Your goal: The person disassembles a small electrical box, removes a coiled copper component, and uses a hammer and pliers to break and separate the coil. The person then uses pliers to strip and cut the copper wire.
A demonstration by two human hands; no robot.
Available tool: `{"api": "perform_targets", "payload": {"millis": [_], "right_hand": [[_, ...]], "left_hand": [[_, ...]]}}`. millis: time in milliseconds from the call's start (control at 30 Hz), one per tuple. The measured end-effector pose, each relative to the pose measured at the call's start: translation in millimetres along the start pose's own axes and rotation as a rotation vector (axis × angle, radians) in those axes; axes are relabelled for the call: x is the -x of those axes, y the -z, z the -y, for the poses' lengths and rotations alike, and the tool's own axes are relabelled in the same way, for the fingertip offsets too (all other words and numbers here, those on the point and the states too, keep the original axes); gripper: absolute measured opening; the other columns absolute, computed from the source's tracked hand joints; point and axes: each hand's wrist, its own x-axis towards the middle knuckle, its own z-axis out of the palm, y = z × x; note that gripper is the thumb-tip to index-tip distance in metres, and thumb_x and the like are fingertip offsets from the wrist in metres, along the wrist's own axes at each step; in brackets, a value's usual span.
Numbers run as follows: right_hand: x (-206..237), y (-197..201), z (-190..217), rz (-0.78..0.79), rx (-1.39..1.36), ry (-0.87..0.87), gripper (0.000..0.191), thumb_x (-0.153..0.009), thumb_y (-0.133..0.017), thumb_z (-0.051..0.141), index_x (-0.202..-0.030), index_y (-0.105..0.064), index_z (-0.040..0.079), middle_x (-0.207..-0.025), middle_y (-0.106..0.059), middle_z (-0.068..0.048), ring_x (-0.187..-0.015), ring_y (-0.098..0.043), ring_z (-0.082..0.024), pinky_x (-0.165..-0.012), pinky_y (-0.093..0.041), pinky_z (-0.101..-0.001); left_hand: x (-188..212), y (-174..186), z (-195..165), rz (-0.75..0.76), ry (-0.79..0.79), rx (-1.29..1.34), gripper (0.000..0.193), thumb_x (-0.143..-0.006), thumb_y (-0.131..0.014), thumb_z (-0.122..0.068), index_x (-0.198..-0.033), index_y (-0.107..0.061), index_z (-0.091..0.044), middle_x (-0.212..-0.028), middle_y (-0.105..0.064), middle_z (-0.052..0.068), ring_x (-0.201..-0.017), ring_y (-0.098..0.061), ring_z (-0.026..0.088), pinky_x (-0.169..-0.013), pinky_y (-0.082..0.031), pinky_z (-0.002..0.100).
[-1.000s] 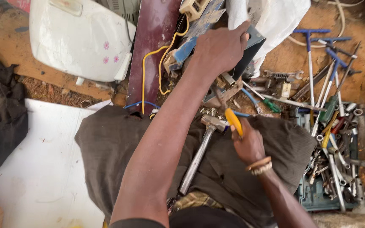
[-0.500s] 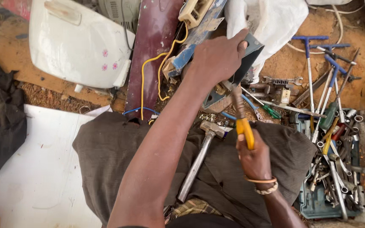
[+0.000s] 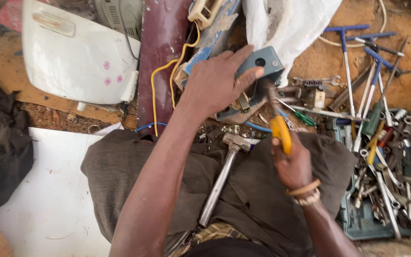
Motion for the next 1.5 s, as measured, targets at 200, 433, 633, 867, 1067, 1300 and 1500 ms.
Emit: {"api": "perform_targets", "payload": {"millis": [200, 433, 633, 867, 1067, 1300, 1500], "right_hand": [[10.2, -2.3, 9.6, -0.538, -0.664, 0.370, 0.024, -0.115, -0.054, 0.025, -0.128, -0.054, 0.005, -0.082, -0.063, 0.000, -0.055, -0.056, -0.004, -0.046, -0.047, -0.0193], [7.0, -0.1, 0.8, 0.071, -0.166, -0.165, 0.028, -0.105, -0.058, 0.024, -0.119, -0.061, -0.001, -0.073, -0.066, -0.010, -0.055, -0.057, -0.011, -0.046, -0.046, -0.0273], [37.8, -4.9, 2.3, -0.496, -0.638, 0.404, 0.027, -0.114, -0.055, 0.020, -0.134, -0.056, 0.002, -0.088, -0.068, -0.005, -0.061, -0.062, -0.009, -0.047, -0.052, -0.0238], [16.1, -45.9, -2.3, 0.168, 0.303, -0.049, 0.028, -0.105, -0.061, 0.022, -0.126, -0.061, 0.005, -0.064, -0.068, -0.013, -0.049, -0.059, -0.018, -0.045, -0.042, -0.0313], [45.5, -23.0, -7.9, -0.375, -0.258, 0.434, 0.027, -0.117, -0.052, 0.029, -0.129, -0.053, 0.004, -0.073, -0.062, -0.003, -0.057, -0.058, -0.011, -0.045, -0.048, -0.0245], [6.8, -42.8, -6.5, 0.096, 0.377, 0.001, 0.034, -0.100, -0.059, 0.026, -0.125, -0.061, 0.003, -0.061, -0.065, -0.009, -0.043, -0.059, -0.017, -0.039, -0.044, -0.0314], [41.3, -17.3, 8.7, -0.313, 0.035, 0.313, 0.029, -0.111, -0.055, 0.024, -0.129, -0.058, 0.001, -0.072, -0.066, -0.006, -0.055, -0.062, -0.014, -0.047, -0.047, -0.0272]], "left_hand": [[-9.2, -3.8, -1.9, -0.010, 0.001, -0.039, 0.070, -0.101, -0.041, -0.067, -0.138, -0.061, -0.011, -0.101, -0.074, 0.013, -0.088, -0.071, 0.038, -0.074, -0.054, 0.051], [-18.4, -7.7, -1.8, 0.000, 0.089, -0.074, 0.052, -0.108, -0.036, -0.052, -0.128, -0.066, -0.015, -0.098, -0.075, 0.015, -0.088, -0.069, 0.041, -0.073, -0.052, 0.055], [-35.5, -17.6, -2.5, -0.017, 0.168, -0.056, 0.042, -0.108, -0.036, -0.044, -0.116, -0.067, -0.016, -0.088, -0.074, 0.015, -0.083, -0.069, 0.043, -0.073, -0.051, 0.057], [-32.5, -18.6, -4.3, 0.022, 0.234, -0.032, 0.038, -0.105, -0.039, -0.040, -0.115, -0.066, -0.015, -0.083, -0.073, 0.016, -0.079, -0.069, 0.043, -0.070, -0.051, 0.057], [-38.3, -25.2, 0.4, -0.020, 0.247, -0.024, 0.036, -0.104, -0.040, -0.037, -0.111, -0.067, -0.015, -0.081, -0.074, 0.014, -0.081, -0.070, 0.041, -0.072, -0.052, 0.057], [-38.0, -23.4, -5.3, 0.072, 0.303, -0.037, 0.038, -0.103, -0.038, -0.038, -0.111, -0.066, -0.015, -0.081, -0.073, 0.016, -0.079, -0.070, 0.040, -0.070, -0.052, 0.057], [-41.7, -27.6, -4.0, 0.013, 0.281, -0.029, 0.038, -0.104, -0.039, -0.039, -0.111, -0.068, -0.014, -0.083, -0.075, 0.014, -0.082, -0.071, 0.041, -0.073, -0.053, 0.057]]}}
